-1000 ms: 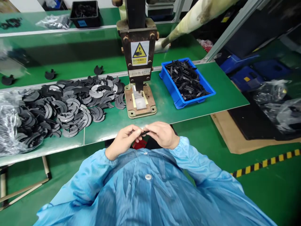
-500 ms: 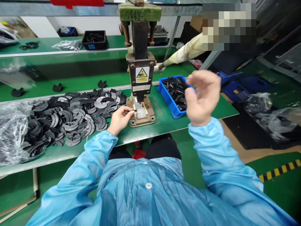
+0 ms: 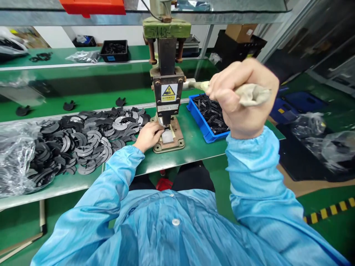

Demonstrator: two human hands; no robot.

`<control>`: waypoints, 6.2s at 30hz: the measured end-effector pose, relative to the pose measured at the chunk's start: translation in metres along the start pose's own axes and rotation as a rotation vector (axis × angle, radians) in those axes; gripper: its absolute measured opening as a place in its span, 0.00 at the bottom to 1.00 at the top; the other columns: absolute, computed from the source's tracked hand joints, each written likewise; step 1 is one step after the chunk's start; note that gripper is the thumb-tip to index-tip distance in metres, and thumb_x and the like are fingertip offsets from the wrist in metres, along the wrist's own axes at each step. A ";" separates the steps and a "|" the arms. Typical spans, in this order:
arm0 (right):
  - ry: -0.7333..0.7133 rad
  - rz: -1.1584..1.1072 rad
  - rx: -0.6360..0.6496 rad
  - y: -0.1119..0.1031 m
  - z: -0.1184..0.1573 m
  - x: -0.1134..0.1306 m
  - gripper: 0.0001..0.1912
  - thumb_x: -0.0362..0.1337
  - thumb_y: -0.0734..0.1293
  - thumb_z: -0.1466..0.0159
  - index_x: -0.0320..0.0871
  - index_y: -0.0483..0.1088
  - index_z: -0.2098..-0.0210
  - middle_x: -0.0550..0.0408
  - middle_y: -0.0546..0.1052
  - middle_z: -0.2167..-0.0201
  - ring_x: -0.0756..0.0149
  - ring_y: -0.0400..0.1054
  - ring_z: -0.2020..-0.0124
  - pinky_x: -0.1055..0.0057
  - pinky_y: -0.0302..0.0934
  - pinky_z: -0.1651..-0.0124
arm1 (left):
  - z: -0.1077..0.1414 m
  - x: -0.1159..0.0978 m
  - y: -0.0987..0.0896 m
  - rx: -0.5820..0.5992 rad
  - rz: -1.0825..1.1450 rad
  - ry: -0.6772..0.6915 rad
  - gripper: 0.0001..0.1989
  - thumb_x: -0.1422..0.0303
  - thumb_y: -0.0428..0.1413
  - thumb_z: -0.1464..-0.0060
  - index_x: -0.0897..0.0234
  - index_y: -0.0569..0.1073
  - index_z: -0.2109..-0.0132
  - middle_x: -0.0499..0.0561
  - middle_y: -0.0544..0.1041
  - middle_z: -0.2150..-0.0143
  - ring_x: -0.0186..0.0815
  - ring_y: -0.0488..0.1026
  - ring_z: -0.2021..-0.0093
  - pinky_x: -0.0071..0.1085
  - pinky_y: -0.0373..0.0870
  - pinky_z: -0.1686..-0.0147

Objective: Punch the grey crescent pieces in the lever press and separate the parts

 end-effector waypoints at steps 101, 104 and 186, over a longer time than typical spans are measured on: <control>-0.271 0.077 -0.660 0.029 0.125 -0.037 0.39 0.59 0.77 0.43 0.43 0.50 0.86 0.62 0.62 0.89 0.67 0.72 0.78 0.46 0.77 0.58 | 0.256 0.035 -0.142 -0.191 -0.417 -0.668 0.19 0.56 0.57 0.29 0.62 0.79 0.40 0.63 0.80 0.44 0.52 0.75 0.40 0.48 0.71 0.38; -0.280 0.056 -0.637 0.029 0.126 -0.034 0.39 0.58 0.76 0.43 0.42 0.49 0.85 0.62 0.63 0.87 0.68 0.73 0.76 0.44 0.77 0.54 | 0.248 0.054 -0.145 -0.106 -0.505 -0.707 0.23 0.52 0.58 0.30 0.61 0.77 0.38 0.63 0.80 0.39 0.54 0.74 0.38 0.49 0.69 0.38; 0.020 0.109 -0.326 0.001 0.047 -0.043 0.29 0.46 0.73 0.30 0.49 0.66 0.34 0.47 0.74 0.39 0.61 0.74 0.34 0.56 0.72 0.31 | 0.039 0.004 -0.033 0.097 1.023 -0.857 0.22 0.56 0.73 0.42 0.63 0.70 0.63 0.49 0.81 0.72 0.33 0.82 0.74 0.25 0.81 0.72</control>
Point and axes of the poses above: each hand's wrist, its own z-axis away from the middle knuckle, its own y-axis out of the palm, x = y × z, the point moved 7 cm from there along -z, towards the middle knuckle
